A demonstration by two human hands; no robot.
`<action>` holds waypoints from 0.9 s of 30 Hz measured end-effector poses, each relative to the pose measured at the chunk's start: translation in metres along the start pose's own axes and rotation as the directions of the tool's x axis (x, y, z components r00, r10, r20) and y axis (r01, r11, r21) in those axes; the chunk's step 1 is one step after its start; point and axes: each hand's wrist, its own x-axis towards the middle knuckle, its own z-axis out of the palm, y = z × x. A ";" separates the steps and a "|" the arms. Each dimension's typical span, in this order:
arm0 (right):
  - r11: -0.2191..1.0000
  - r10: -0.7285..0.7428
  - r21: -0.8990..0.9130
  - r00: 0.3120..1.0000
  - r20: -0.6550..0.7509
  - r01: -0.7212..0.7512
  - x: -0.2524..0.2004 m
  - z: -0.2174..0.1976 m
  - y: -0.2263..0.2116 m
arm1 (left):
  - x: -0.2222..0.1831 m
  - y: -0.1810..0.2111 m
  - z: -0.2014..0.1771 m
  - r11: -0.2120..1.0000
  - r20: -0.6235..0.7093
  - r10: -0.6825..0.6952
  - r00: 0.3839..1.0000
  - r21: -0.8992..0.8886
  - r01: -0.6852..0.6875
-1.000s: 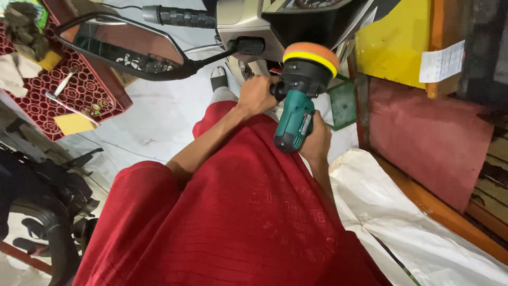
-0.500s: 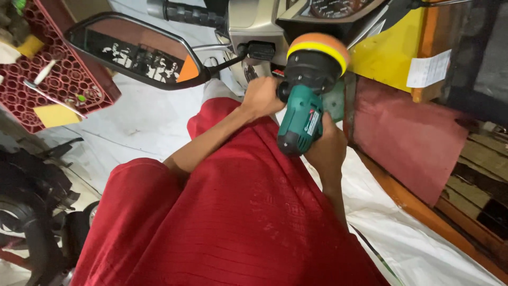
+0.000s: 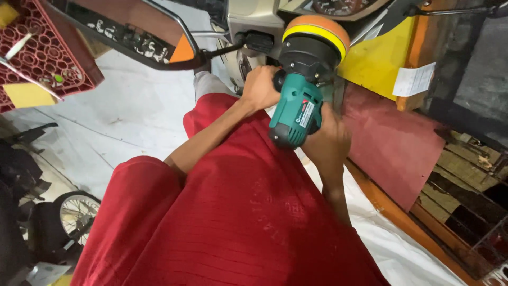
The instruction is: The person uses a handheld electric polisher with a yellow and orange pad to polish the front body panel of a beige scooter. The person holds the tool with both hands and moves it across the scooter's surface.
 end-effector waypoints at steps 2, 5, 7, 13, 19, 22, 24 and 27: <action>0.999 0.036 0.033 0.998 0.053 -0.038 -0.003 0.007 0.006 | -0.005 -0.006 0.007 1.000 -0.006 -0.021 1.000 -0.002 0.021; 0.993 0.094 -0.076 0.992 0.081 -0.088 -0.011 0.017 0.025 | -0.007 -0.015 0.024 1.000 -0.023 -0.017 1.000 -0.015 0.016; 0.997 0.080 -0.026 0.992 0.093 -0.078 -0.013 0.016 0.030 | -0.009 -0.019 0.037 1.000 -0.012 -0.030 0.999 -0.010 0.030; 0.991 0.106 0.056 0.978 0.181 -0.117 -0.014 0.018 0.051 | -0.011 -0.027 0.066 0.999 -0.034 -0.036 0.999 0.020 0.037; 0.987 0.140 0.034 0.953 0.268 -0.155 -0.017 0.027 0.074 | -0.020 -0.046 0.093 1.000 -0.076 -0.022 0.997 -0.015 0.021; 0.996 0.091 -0.008 0.958 0.272 -0.093 -0.018 0.035 0.083 | -0.019 -0.054 0.103 0.997 -0.083 -0.074 0.994 -0.022 0.073; 0.997 0.078 -0.030 0.957 0.280 -0.072 -0.018 0.032 0.081 | -0.023 -0.053 0.106 0.995 -0.095 -0.104 0.990 -0.021 0.103; 0.994 0.102 -0.068 0.949 0.299 -0.085 -0.012 0.020 0.074 | -0.019 -0.042 0.102 0.997 -0.155 -0.067 0.986 -0.035 0.062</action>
